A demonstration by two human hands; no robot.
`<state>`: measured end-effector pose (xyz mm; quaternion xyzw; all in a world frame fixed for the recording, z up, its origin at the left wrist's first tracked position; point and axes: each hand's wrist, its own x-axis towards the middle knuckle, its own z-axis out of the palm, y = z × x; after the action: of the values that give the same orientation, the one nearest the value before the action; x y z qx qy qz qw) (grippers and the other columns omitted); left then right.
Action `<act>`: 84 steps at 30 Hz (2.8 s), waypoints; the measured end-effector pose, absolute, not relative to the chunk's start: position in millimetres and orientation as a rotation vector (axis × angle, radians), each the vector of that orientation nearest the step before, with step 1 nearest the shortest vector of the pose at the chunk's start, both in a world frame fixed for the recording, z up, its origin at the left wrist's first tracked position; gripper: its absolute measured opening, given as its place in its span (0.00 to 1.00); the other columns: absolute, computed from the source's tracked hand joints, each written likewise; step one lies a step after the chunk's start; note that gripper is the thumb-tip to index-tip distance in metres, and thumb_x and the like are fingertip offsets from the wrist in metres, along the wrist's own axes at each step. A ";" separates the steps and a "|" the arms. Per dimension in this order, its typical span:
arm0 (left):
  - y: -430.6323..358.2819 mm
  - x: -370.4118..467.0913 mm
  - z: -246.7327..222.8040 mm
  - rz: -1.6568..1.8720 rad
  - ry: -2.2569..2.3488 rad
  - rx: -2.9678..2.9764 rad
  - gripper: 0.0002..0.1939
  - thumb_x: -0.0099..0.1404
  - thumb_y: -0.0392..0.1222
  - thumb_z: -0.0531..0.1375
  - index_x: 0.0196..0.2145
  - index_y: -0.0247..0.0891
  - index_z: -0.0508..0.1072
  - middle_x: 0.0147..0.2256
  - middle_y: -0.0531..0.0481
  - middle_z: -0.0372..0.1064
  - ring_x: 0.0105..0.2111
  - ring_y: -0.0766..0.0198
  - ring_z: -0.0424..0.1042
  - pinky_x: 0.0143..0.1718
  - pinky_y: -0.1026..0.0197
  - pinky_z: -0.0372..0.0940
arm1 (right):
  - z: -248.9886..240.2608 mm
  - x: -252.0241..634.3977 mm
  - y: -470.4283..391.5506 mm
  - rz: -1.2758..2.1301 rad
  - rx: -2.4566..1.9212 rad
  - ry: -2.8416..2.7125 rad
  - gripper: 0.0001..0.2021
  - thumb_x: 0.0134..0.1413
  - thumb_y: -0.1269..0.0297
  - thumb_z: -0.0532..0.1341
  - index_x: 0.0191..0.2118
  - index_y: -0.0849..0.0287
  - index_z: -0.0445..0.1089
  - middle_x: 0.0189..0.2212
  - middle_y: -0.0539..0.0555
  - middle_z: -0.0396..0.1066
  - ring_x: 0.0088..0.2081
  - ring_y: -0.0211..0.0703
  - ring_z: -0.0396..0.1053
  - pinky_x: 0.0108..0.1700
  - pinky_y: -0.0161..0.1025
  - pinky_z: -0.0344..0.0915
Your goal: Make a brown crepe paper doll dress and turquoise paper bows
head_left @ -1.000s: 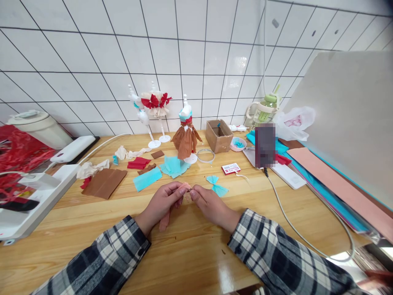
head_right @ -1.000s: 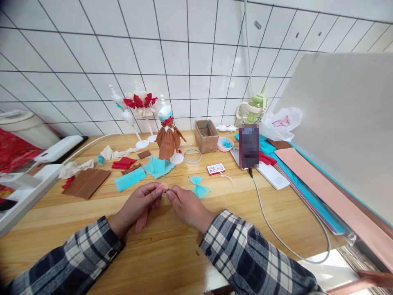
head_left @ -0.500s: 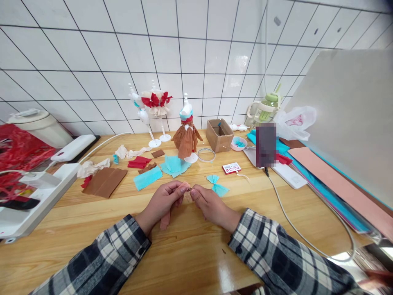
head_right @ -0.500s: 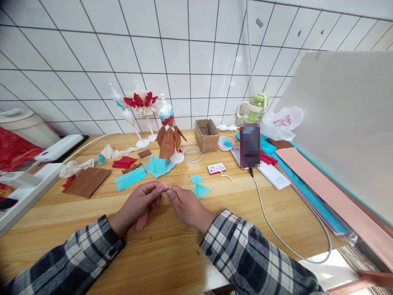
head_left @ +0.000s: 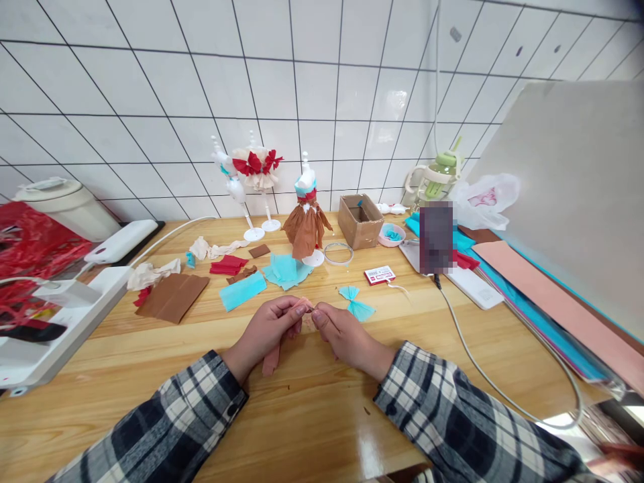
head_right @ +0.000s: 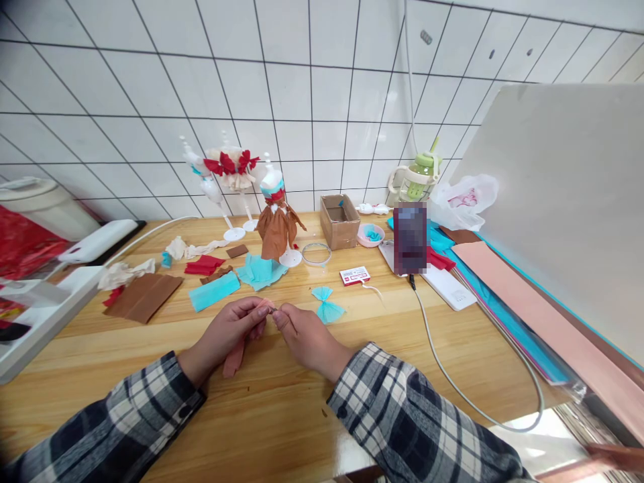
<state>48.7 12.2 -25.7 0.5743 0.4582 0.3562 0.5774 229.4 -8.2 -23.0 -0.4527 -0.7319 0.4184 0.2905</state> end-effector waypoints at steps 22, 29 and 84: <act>13.5 47.6 -29.0 0.811 1.066 1.372 0.15 0.60 0.52 0.60 0.31 0.35 0.72 0.19 0.57 0.62 0.20 0.71 0.59 0.22 0.68 0.56 | -23.0 229.6 -6.7 1.114 -1.203 -1.971 0.16 0.66 0.58 0.44 0.26 0.56 0.53 0.21 0.46 0.57 0.24 0.35 0.58 0.27 0.32 0.53; 13.0 48.6 -27.3 0.813 1.114 1.394 0.17 0.61 0.54 0.59 0.33 0.35 0.71 0.19 0.57 0.61 0.19 0.70 0.59 0.22 0.67 0.56 | -23.4 229.7 -6.5 1.115 -1.233 -1.989 0.16 0.66 0.57 0.44 0.27 0.56 0.54 0.21 0.46 0.57 0.24 0.35 0.59 0.27 0.32 0.53; 11.8 48.6 -22.9 0.786 1.117 1.403 0.18 0.57 0.55 0.61 0.29 0.35 0.71 0.19 0.56 0.61 0.19 0.69 0.59 0.20 0.67 0.56 | -27.5 230.2 -4.8 1.109 -1.220 -1.996 0.19 0.65 0.52 0.43 0.27 0.56 0.55 0.20 0.46 0.57 0.24 0.36 0.58 0.27 0.33 0.53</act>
<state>48.6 11.8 -22.9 0.5947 0.4735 0.3332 0.5578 230.2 -4.8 -27.5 -0.4535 -0.7416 0.4122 0.2729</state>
